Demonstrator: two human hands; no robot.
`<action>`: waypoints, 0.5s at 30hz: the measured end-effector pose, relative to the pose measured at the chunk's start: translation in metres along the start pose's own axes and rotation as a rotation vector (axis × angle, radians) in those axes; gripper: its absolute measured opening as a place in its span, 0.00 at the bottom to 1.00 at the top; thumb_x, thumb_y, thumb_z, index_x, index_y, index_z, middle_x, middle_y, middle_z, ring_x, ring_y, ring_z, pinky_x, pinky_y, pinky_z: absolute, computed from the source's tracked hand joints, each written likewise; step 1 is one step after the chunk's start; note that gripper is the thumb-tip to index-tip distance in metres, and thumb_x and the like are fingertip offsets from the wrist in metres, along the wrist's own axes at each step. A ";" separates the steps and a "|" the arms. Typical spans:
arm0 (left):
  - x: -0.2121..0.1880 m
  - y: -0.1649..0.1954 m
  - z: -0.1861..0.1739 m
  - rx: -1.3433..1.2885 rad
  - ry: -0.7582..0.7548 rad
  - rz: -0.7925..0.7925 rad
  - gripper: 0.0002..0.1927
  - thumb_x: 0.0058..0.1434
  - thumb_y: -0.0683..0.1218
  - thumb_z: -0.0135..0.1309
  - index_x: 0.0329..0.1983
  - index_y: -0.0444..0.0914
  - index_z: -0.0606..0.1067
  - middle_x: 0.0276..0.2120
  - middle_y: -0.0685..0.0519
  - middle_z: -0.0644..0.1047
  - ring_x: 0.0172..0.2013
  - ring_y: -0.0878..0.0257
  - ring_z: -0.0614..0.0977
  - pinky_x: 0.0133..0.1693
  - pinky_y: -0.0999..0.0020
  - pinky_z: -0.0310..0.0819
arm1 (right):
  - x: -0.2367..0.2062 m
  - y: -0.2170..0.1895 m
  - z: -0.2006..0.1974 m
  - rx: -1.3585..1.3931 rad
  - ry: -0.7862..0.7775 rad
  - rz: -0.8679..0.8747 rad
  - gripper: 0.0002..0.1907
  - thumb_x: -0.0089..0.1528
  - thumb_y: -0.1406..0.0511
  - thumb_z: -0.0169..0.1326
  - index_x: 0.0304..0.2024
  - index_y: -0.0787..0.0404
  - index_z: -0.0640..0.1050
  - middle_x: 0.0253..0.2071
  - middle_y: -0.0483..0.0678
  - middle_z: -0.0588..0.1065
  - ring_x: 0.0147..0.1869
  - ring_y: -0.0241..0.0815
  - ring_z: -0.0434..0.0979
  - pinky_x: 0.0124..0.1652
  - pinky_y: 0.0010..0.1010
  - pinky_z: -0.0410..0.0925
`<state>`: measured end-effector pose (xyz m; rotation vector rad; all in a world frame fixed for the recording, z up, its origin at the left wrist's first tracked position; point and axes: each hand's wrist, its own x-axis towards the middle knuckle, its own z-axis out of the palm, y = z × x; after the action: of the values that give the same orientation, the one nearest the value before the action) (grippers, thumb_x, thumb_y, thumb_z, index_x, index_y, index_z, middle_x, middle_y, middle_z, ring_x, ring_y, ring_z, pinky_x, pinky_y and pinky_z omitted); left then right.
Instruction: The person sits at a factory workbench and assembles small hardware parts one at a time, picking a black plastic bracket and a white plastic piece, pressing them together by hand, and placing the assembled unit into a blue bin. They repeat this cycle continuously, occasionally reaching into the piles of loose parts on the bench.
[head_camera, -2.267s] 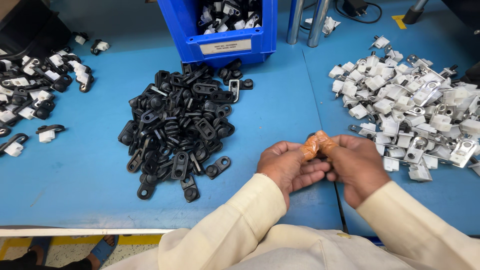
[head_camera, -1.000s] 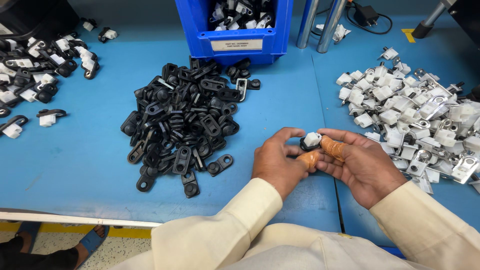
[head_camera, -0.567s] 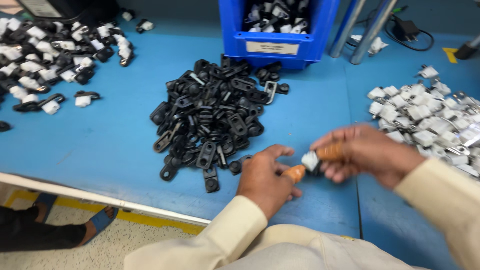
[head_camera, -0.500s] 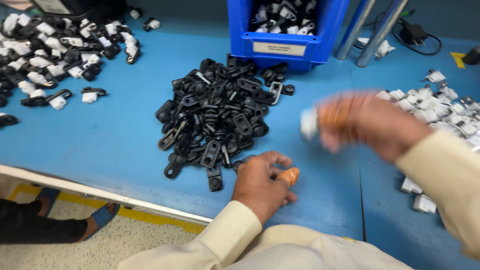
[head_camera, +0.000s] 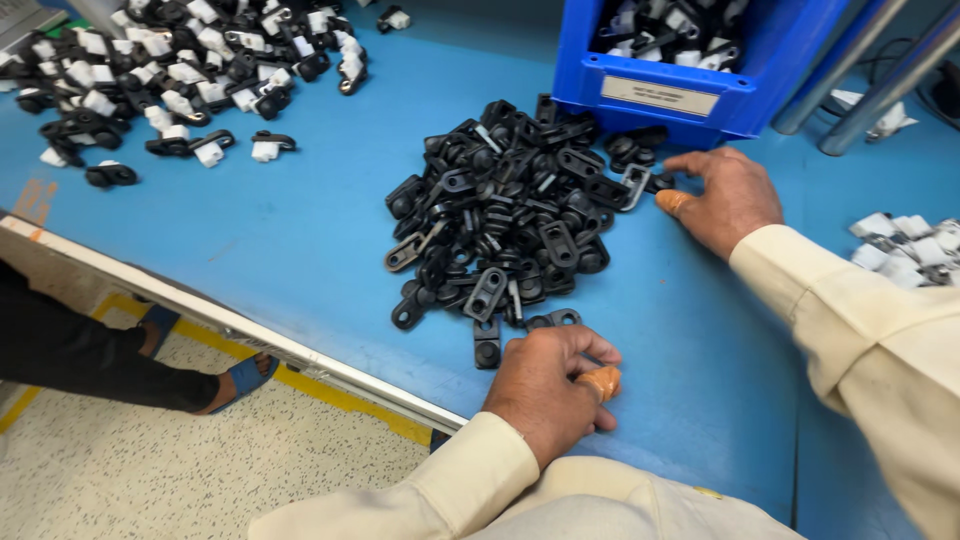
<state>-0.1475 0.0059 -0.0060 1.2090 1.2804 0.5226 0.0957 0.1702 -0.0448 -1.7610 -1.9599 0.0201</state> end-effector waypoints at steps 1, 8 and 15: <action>0.000 0.001 -0.002 0.011 -0.001 0.011 0.11 0.62 0.41 0.57 0.47 0.35 0.79 0.32 0.49 0.84 0.24 0.65 0.85 0.22 0.74 0.74 | 0.004 0.003 0.000 -0.010 -0.039 0.022 0.22 0.55 0.60 0.69 0.51 0.56 0.84 0.47 0.57 0.79 0.50 0.57 0.78 0.49 0.46 0.71; 0.012 0.019 -0.006 0.021 0.063 0.139 0.09 0.61 0.39 0.58 0.44 0.36 0.80 0.31 0.49 0.84 0.24 0.65 0.86 0.23 0.72 0.77 | -0.027 -0.006 -0.064 -0.059 -0.426 0.243 0.20 0.58 0.56 0.64 0.51 0.54 0.84 0.36 0.51 0.84 0.37 0.49 0.83 0.45 0.41 0.76; 0.058 0.056 0.012 0.250 0.096 0.491 0.11 0.57 0.40 0.61 0.43 0.37 0.81 0.34 0.49 0.85 0.32 0.62 0.88 0.35 0.68 0.83 | -0.073 -0.022 -0.141 -0.235 -0.763 0.557 0.21 0.59 0.54 0.66 0.51 0.58 0.86 0.34 0.49 0.82 0.33 0.43 0.83 0.38 0.33 0.77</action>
<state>-0.1030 0.0702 0.0163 1.7428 1.1489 0.7980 0.1303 0.0544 0.0603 -2.6864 -1.8910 0.7802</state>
